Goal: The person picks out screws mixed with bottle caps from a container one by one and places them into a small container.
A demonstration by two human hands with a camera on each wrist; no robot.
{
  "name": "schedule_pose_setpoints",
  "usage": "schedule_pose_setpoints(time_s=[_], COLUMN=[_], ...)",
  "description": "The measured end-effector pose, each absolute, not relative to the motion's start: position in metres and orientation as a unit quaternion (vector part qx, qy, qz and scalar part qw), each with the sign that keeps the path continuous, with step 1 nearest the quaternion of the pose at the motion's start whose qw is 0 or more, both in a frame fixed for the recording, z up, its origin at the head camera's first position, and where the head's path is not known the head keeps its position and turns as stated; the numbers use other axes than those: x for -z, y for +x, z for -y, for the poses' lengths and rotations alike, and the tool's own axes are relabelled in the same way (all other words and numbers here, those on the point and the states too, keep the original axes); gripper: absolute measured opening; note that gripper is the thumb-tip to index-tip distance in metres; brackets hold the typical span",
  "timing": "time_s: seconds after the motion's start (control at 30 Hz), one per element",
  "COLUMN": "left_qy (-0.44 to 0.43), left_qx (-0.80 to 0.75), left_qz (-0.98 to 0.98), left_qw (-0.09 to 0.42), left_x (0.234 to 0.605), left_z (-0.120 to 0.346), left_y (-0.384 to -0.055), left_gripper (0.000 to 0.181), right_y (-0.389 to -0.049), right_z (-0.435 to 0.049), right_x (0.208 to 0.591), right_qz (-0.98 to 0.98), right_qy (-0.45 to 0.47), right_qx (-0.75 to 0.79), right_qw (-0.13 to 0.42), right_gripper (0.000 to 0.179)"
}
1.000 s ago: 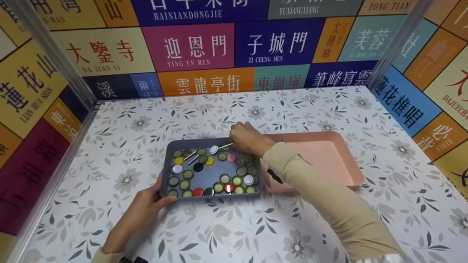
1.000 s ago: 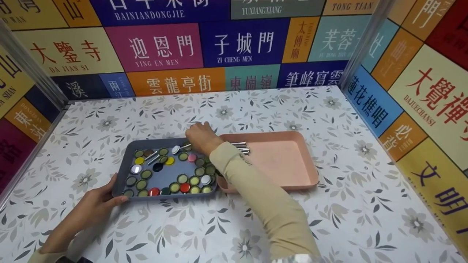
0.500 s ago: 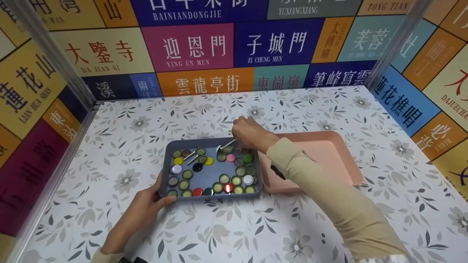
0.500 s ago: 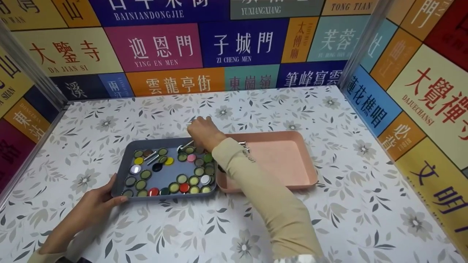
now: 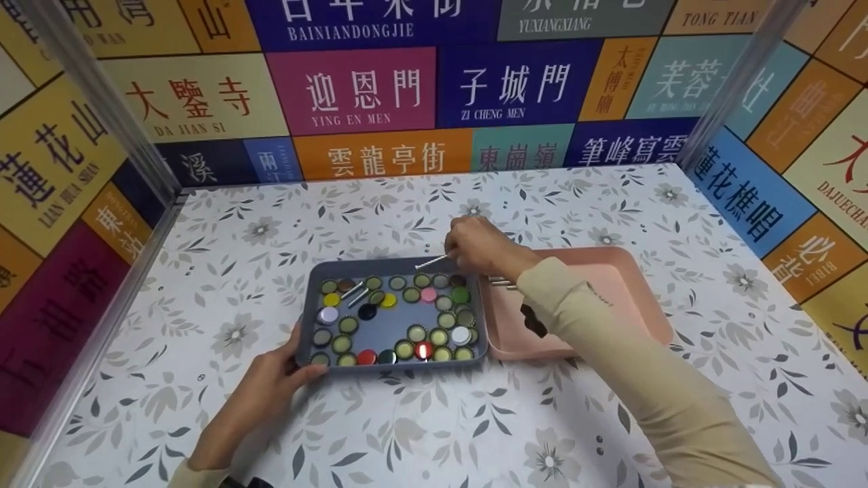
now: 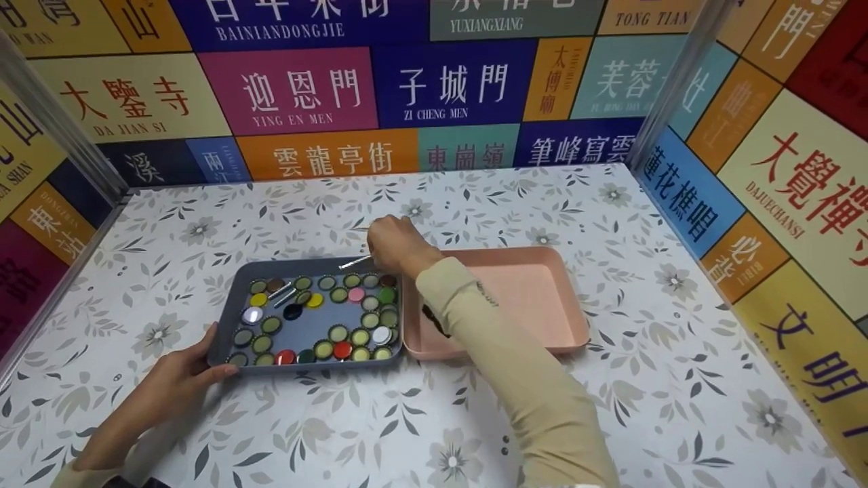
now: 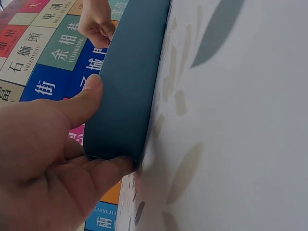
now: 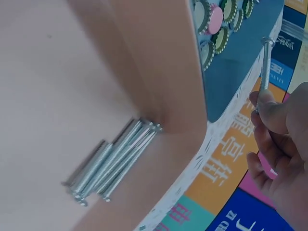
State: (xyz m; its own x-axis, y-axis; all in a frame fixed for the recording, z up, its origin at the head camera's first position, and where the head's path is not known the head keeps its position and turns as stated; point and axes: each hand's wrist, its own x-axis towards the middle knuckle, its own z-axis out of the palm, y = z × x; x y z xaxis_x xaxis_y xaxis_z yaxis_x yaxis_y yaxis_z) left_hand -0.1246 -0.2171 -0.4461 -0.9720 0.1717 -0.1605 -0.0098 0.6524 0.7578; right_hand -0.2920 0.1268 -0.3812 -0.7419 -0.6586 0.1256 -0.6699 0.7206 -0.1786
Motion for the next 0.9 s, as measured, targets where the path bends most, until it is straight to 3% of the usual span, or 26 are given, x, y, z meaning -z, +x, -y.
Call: schedule_pose_setpoints(time_s=[0.27, 0.63, 0.9], left_qy=[0.039, 0.044, 0.044], left_qx=[-0.412, -0.413, -0.404], left_qz=[-0.903, -0.903, -0.908], left_qw=[0.114, 0.107, 0.103], left_x=[0.446, 0.445, 0.444], left_z=[0.217, 0.216, 0.216], left_y=[-0.124, -0.123, -0.123], left_gripper=[0.085, 0.084, 0.084], right_y=[-0.29, -0.286, -0.279], right_z=[-0.15, -0.182, -0.197], right_x=[0.383, 0.392, 0.397], right_qz=[0.934, 0.929, 0.941], right_qy=[0.315, 0.309, 0.254], right_qx=[-0.167, -0.203, -0.222], right_qw=[0.002, 0.022, -0.006], right_gripper=[0.014, 0.012, 0.015])
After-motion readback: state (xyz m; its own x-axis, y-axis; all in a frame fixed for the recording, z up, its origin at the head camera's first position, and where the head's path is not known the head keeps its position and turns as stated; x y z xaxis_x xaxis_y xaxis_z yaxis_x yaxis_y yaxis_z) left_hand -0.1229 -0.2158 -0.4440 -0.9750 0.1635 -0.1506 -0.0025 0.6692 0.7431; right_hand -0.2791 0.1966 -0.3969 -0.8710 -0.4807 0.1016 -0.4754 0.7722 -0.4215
